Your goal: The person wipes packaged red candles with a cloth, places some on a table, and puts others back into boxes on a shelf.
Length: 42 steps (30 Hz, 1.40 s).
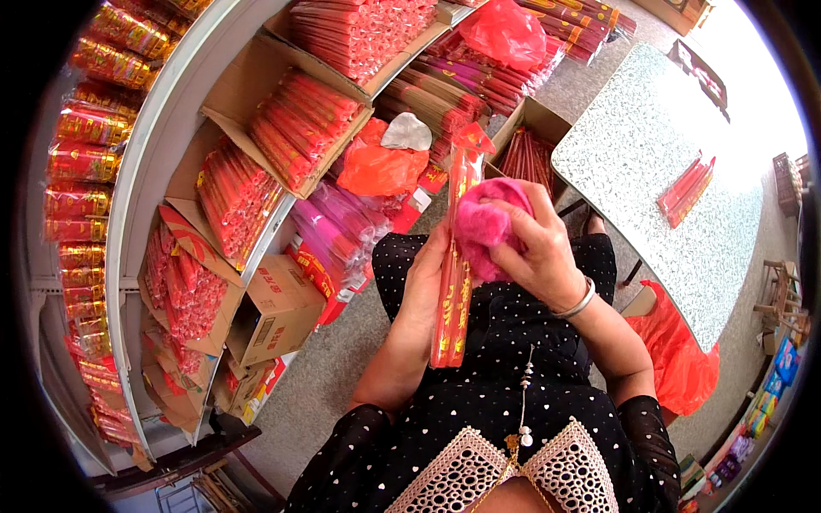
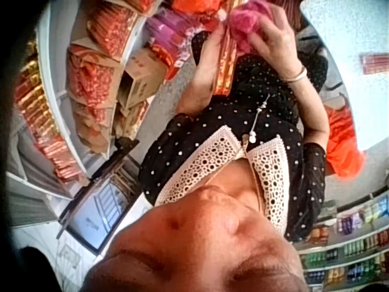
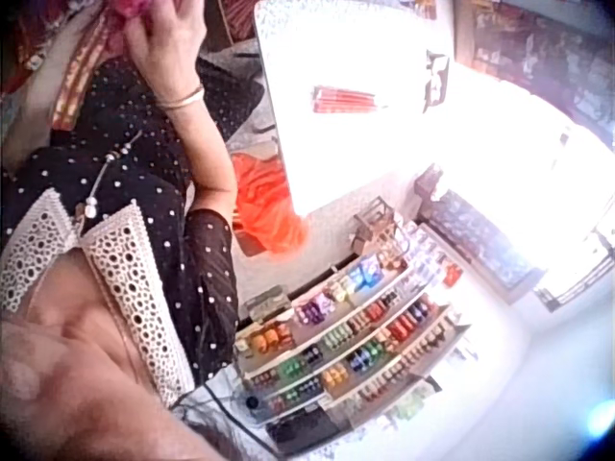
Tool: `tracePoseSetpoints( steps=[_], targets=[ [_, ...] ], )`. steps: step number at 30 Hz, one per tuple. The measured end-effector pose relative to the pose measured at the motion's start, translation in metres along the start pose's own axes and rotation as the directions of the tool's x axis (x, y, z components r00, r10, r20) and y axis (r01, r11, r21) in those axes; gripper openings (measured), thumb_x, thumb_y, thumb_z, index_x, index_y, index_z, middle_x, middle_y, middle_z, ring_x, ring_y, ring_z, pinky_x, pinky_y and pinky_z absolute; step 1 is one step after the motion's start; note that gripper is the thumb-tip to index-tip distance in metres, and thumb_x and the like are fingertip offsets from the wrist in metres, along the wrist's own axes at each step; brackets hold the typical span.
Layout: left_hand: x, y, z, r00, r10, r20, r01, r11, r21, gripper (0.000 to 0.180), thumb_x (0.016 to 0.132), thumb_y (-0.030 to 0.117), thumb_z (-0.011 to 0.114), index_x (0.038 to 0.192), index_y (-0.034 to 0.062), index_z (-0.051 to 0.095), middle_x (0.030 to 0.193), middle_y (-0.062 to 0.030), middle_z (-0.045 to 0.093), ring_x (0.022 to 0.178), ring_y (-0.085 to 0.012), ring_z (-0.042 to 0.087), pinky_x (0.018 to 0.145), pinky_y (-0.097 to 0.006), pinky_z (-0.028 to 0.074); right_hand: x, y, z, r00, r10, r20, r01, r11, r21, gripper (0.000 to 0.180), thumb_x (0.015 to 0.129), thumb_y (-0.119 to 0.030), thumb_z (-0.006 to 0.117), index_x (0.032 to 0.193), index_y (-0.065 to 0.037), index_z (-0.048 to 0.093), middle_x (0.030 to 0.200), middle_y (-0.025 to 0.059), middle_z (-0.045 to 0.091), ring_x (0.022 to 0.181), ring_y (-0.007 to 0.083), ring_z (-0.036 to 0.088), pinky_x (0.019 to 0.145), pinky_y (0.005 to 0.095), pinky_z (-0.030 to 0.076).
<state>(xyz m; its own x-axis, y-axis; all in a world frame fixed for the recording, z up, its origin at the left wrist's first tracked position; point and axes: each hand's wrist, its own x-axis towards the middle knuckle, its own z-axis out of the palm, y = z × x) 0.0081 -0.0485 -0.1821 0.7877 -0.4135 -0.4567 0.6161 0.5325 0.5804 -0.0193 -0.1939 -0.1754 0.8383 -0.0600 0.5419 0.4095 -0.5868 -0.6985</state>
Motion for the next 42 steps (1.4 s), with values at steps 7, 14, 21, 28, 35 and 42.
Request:
tracePoseSetpoints(
  steps=[7, 14, 21, 28, 35, 42],
  targets=[
    [0.021, 0.008, -0.041, 0.973, -0.086, 0.214, 0.092, 0.996, -0.014, 0.040, 0.094, 0.041, 0.041, 0.101, 0.0030, 0.050, 0.084, -0.0062, 0.053, 0.069, -0.0131, 0.053, 0.059, -0.027, 0.046, -0.039, -0.039, 0.009, 0.913, -0.257, 0.317, 0.173, 0.947, 0.272, 0.048, 0.066, -0.019, 0.069, 0.112, -0.007, 0.058, 0.101, 0.0134, 0.053, 0.083, 0.0271, 0.057, 0.070, 0.0363, 0.051],
    [-0.011, 0.007, -0.013, 0.995, -0.103, -0.005, 0.102, 0.977, 0.186, 0.042, 0.093, 0.042, 0.042, 0.116, 0.0081, 0.050, 0.094, -0.0054, 0.059, 0.079, -0.0129, 0.059, 0.067, -0.026, 0.050, -0.017, -0.011, 0.003, 0.971, -0.183, 0.152, 0.176, 0.983, 0.055, 0.046, 0.064, -0.016, 0.069, 0.108, -0.006, 0.058, 0.101, 0.0160, 0.052, 0.085, 0.0311, 0.058, 0.071, 0.0385, 0.051],
    [-0.006, 0.007, -0.016, 0.983, -0.179, -0.037, 0.182, 0.975, 0.126, 0.041, 0.094, 0.040, 0.043, 0.119, 0.0090, 0.049, 0.099, -0.0052, 0.058, 0.081, -0.0122, 0.059, 0.067, -0.025, 0.050, -0.014, -0.011, -0.002, 0.988, -0.125, 0.088, 0.117, 0.989, 0.096, 0.045, 0.065, -0.014, 0.069, 0.109, -0.009, 0.060, 0.105, 0.0166, 0.054, 0.091, 0.0326, 0.057, 0.074, 0.0381, 0.051],
    [0.021, 0.004, -0.052, 0.940, -0.155, 0.303, 0.152, 0.988, 0.033, 0.039, 0.094, 0.040, 0.043, 0.113, 0.0066, 0.050, 0.089, -0.0050, 0.055, 0.075, -0.0116, 0.056, 0.064, -0.028, 0.049, -0.043, -0.038, 0.016, 0.877, -0.343, 0.336, 0.204, 0.900, 0.385, 0.045, 0.064, -0.018, 0.069, 0.106, -0.005, 0.058, 0.104, 0.0124, 0.054, 0.085, 0.0280, 0.058, 0.070, 0.0365, 0.051],
    [-0.003, -0.002, -0.016, 0.996, -0.092, 0.022, 0.090, 0.993, 0.080, 0.039, 0.094, 0.038, 0.043, 0.117, 0.0085, 0.052, 0.092, -0.0040, 0.060, 0.075, -0.0136, 0.060, 0.064, -0.025, 0.050, 0.000, 0.006, -0.006, 1.000, -0.008, 0.008, 0.009, 1.000, -0.028, 0.038, 0.071, -0.014, 0.066, 0.107, -0.007, 0.059, 0.108, 0.0202, 0.051, 0.092, 0.0351, 0.057, 0.075, 0.0399, 0.051],
    [-0.009, 0.010, -0.016, 0.989, -0.151, 0.013, 0.145, 0.968, 0.205, 0.038, 0.094, 0.038, 0.043, 0.106, 0.0039, 0.055, 0.084, -0.0042, 0.057, 0.068, -0.0113, 0.056, 0.059, -0.025, 0.048, -0.034, -0.024, 0.007, 0.941, -0.201, 0.272, 0.156, 0.971, 0.180, 0.043, 0.066, -0.017, 0.068, 0.108, -0.010, 0.059, 0.105, 0.0128, 0.054, 0.089, 0.0295, 0.058, 0.073, 0.0374, 0.052]
  ],
)
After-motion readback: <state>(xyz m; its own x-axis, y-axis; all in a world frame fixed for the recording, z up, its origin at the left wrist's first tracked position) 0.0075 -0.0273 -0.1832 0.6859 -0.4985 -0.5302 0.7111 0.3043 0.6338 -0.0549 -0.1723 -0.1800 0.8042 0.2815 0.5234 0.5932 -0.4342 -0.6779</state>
